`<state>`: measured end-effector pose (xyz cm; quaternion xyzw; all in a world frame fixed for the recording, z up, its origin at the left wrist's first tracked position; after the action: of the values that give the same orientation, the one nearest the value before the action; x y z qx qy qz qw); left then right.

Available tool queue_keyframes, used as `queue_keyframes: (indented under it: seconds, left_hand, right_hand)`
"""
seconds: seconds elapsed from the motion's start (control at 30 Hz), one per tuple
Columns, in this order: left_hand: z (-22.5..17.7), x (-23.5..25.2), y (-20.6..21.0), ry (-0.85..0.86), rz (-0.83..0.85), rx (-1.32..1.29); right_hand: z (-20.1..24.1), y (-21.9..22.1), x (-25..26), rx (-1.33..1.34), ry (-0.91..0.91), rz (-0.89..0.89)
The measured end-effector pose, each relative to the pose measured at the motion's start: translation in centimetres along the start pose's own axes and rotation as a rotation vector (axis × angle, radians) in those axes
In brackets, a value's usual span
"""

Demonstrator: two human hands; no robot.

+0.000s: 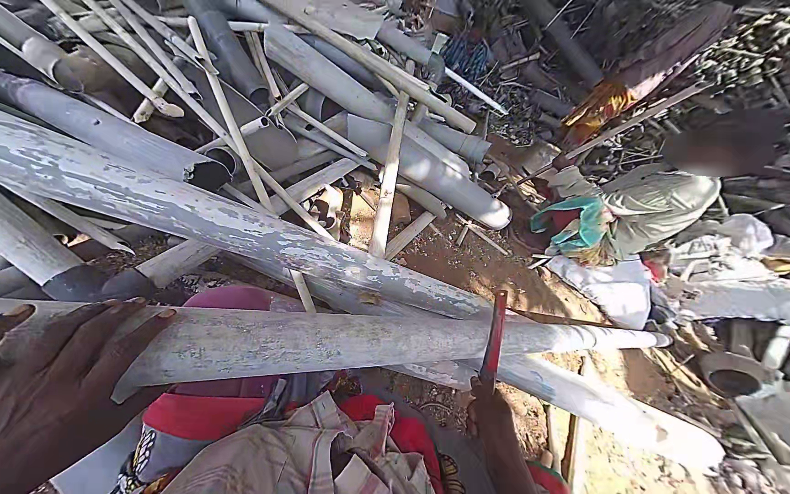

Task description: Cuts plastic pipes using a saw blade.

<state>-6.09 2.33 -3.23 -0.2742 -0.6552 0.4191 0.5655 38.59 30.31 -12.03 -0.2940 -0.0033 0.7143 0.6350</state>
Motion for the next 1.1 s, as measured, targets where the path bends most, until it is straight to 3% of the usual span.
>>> queue_keyframes:
  seconds: [0.1, 0.27, 0.37, 0.47, 0.6, 0.7, 0.83, 0.9, 1.0, 1.1]
  left_hand:
    - [-0.3, -0.4, -0.1, 0.023, -0.064, 0.028]
    - [-0.2, -1.3, 0.6, 0.026, -0.092, 0.016]
    - [-0.7, -0.1, -0.7, 0.006, 0.015, -0.069]
    - [-0.9, 1.8, -1.5, 0.021, 0.289, -0.097]
    - [-1.5, 3.7, 0.4, 0.006, 0.606, 0.051]
    - [-1.5, 4.5, 0.4, 0.125, 0.469, 0.003]
    - [-1.1, 5.7, -0.2, 0.268, 0.313, -0.027]
    - [-1.2, 6.7, -0.9, 0.292, 0.295, -0.018]
    - [-1.3, 7.7, -1.6, 0.314, 0.25, 0.01]
    - [-0.9, 6.5, -0.1, 0.313, 0.205, 0.013]
  right_hand:
    - [0.8, -0.1, -0.7, 0.01, 0.08, -0.009]
    - [3.2, 6.8, -8.2, -0.301, -0.068, 0.399]
    - [4.0, 7.2, -9.4, -0.469, -0.133, 0.471]
    - [2.9, 3.7, -6.0, -0.375, -0.05, 0.337]
    - [0.3, -1.5, -2.0, -0.164, 0.067, 0.074]
    - [1.9, 2.2, -4.4, -0.162, 0.079, 0.17]
    - [5.4, 10.0, -9.9, -0.252, -0.134, 0.534]
    - [6.6, 11.3, -10.8, -0.334, -0.195, 0.606]
    - [6.8, 9.2, -8.4, -0.31, -0.164, 0.485]
    - [4.3, 3.6, -3.6, -0.18, 0.002, 0.205]
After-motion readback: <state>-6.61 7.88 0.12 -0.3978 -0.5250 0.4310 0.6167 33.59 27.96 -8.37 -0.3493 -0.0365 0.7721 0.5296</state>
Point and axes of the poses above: each hand's wrist, its own x-axis towards the middle knuckle, its own y-axis out of the palm, z = x × y, the point moved 7 cm from there along x, towards the middle knuckle, and after that the axes turned 3 degrees about z, right-handed, at the moved point
